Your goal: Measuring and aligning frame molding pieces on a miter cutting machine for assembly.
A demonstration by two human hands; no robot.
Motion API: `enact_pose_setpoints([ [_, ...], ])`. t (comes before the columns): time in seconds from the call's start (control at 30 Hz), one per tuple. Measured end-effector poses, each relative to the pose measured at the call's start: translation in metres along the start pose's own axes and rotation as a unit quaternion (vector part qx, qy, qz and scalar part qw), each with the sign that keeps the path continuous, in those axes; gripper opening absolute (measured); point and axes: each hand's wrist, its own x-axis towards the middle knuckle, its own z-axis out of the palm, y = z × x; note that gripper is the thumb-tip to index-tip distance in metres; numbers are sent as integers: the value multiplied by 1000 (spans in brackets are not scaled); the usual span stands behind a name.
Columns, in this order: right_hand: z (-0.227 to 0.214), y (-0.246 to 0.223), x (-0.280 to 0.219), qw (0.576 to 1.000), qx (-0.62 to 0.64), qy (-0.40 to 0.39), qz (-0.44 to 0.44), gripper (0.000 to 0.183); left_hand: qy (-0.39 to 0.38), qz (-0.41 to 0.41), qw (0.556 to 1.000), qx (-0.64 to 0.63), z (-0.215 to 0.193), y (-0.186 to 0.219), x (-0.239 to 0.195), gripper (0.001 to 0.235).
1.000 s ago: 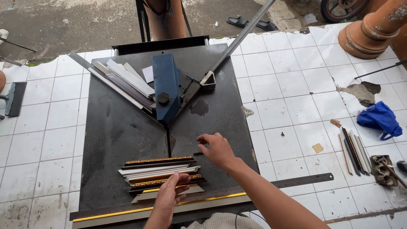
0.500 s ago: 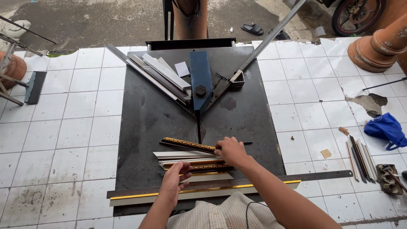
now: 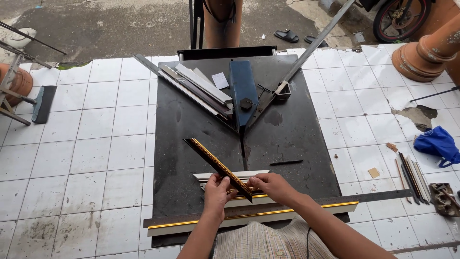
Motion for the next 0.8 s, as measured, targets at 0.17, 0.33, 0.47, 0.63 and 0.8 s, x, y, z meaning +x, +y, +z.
enact_pose_setpoints([
  [0.17, 1, 36, 29, 918, -396, 0, -39, 31, 46, 7, 999, -9, -17, -5, 7, 13],
  [0.33, 4, 40, 40, 914, -400, 44, -44, 30, 68, 10, 997, -21, -37, -14, 8, 7],
  [0.47, 5, 40, 41, 909, -389, 35, -146, 26, 90, 6, 995, -30, -47, -20, 6, 11],
  [0.63, 23, 50, 32, 820, -498, -1, -283, 35, 90, 5, 996, -22, -51, -30, 4, 12],
  [0.8, 33, 65, 33, 773, -538, 62, -331, 38, 72, 5, 997, -4, -45, -32, 5, 9],
])
